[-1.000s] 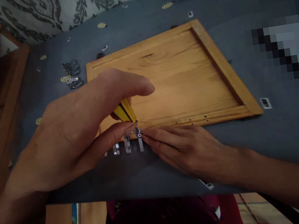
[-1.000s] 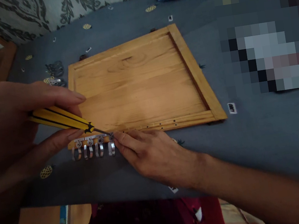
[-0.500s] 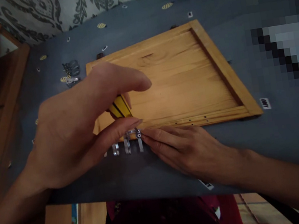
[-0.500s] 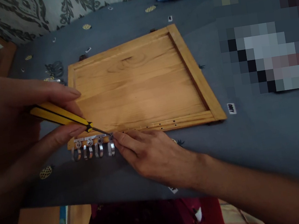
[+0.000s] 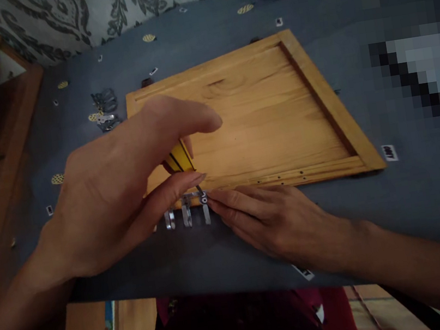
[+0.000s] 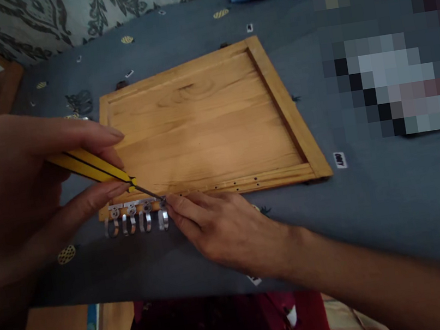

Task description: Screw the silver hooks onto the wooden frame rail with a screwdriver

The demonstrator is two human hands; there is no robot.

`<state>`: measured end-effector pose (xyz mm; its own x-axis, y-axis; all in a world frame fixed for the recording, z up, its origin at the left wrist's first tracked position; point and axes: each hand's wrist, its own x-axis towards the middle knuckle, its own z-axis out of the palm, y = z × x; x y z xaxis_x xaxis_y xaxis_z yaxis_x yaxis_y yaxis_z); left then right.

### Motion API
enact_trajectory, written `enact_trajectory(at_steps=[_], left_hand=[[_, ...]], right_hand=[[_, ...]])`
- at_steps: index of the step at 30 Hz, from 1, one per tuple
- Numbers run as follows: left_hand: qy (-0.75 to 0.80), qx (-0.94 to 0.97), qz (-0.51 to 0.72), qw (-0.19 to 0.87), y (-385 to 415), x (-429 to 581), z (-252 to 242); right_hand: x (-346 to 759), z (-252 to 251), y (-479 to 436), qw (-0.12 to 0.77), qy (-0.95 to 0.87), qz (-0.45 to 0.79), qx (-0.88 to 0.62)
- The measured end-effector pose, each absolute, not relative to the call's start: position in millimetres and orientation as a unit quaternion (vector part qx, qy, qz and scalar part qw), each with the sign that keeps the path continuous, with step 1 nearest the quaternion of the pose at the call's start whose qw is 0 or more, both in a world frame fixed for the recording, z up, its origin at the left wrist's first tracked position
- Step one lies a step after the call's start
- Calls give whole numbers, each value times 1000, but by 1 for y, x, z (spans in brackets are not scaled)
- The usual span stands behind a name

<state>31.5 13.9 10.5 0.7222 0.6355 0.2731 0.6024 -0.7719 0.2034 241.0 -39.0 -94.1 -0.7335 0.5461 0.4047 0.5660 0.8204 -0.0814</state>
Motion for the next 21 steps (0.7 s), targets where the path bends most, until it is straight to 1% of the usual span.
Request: enact_trajectory(at_steps=[8, 14, 21], left_hand=[[329, 926, 140, 122, 15, 31, 15], [327, 913, 155, 190, 16, 29, 13], [328, 903, 209, 186, 13, 29, 23]], right_hand=[[242, -96, -39, 217, -931, -15, -295], [244, -97, -38, 214, -933, -14, -290], [244, -97, -37, 218, -931, -17, -291]])
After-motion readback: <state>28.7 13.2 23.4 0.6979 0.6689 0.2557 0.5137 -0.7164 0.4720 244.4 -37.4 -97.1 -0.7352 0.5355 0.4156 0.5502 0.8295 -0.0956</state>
